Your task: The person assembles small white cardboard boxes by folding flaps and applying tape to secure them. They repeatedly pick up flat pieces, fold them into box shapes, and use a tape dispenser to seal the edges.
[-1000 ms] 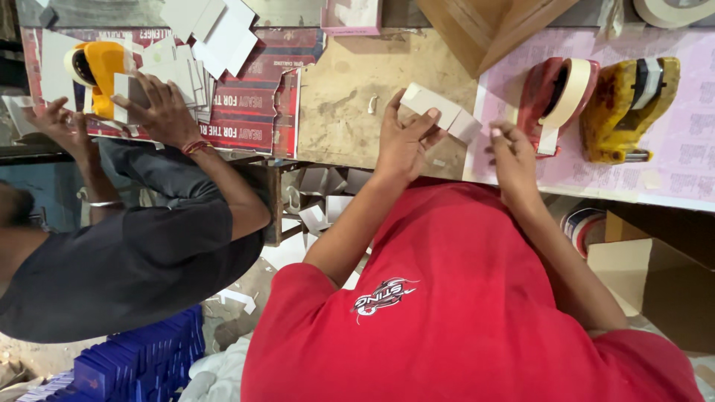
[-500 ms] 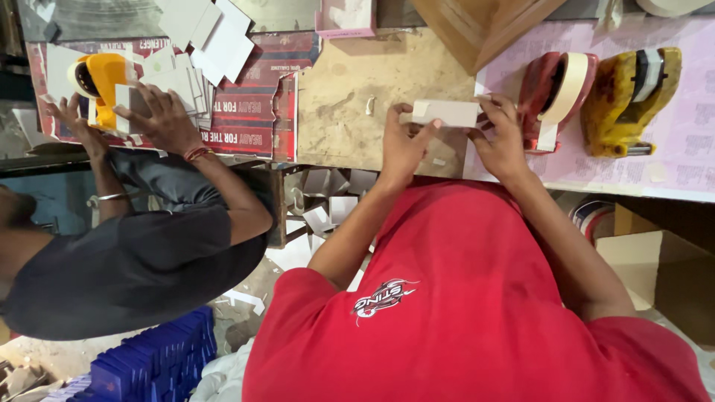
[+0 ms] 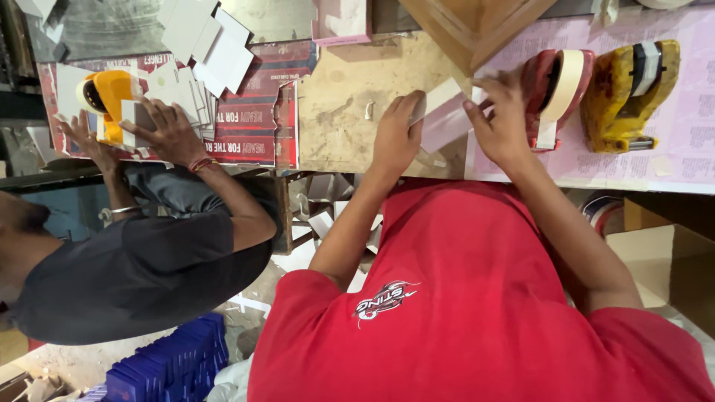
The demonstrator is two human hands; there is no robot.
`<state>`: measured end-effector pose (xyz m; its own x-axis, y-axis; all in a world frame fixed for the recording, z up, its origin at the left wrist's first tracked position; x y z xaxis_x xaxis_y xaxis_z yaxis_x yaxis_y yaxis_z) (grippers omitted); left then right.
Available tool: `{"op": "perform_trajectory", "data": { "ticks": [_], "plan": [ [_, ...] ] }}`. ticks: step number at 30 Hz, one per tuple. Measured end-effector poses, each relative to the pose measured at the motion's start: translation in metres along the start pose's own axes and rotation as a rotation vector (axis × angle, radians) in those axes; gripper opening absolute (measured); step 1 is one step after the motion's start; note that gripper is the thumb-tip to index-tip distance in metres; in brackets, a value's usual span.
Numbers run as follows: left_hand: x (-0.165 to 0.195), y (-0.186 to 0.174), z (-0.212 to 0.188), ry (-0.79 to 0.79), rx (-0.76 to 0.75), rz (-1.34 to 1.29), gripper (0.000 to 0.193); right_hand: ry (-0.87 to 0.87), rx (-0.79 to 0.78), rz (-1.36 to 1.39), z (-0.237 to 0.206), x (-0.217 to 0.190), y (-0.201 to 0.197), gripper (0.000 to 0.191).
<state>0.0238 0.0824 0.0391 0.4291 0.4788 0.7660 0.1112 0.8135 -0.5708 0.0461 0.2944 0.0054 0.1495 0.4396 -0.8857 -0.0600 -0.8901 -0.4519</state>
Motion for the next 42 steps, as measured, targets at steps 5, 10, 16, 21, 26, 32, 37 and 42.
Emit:
{"op": "perform_trajectory", "data": {
  "ticks": [5,10,16,21,26,32,37,42],
  "plan": [
    [0.011,0.002,-0.021,0.105,0.119,0.143,0.053,0.16,-0.122,0.249,-0.015,0.002,0.01,0.025],
    [0.014,0.024,-0.04,0.338,0.26,0.221,0.046,0.307,-0.168,0.788,-0.019,0.006,0.026,0.025],
    [0.02,0.03,-0.051,0.518,0.145,0.036,0.071,0.2,-0.164,0.671,-0.017,0.009,0.024,0.018],
    [0.041,-0.005,-0.033,0.57,0.079,0.356,0.066,-0.246,-0.21,0.108,-0.014,0.007,0.01,0.017],
    [0.033,-0.015,0.004,0.541,-0.255,0.495,0.069,-0.028,-0.461,0.343,-0.006,0.021,0.02,0.018],
    [0.022,-0.003,0.009,0.475,-0.4,0.316,0.064,0.022,-0.54,0.604,-0.006,0.021,0.026,0.011],
    [0.024,0.004,0.008,0.498,-0.378,0.259,0.061,0.098,-0.509,0.564,-0.006,0.023,0.023,0.007],
    [0.028,0.009,0.006,0.537,-0.368,0.327,0.052,0.143,-0.479,0.548,-0.008,0.026,0.021,0.008]
  ]
}}
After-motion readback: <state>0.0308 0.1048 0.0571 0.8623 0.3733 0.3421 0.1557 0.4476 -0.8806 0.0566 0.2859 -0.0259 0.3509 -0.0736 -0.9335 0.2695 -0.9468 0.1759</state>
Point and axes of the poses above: each hand's wrist, its own z-axis towards the middle knuckle, its own y-axis out of the palm, x = y × z, the point moved 3 cm from there along z, towards the middle knuckle, and after that the axes turned 9 degrees about y, right-handed, at the moved point
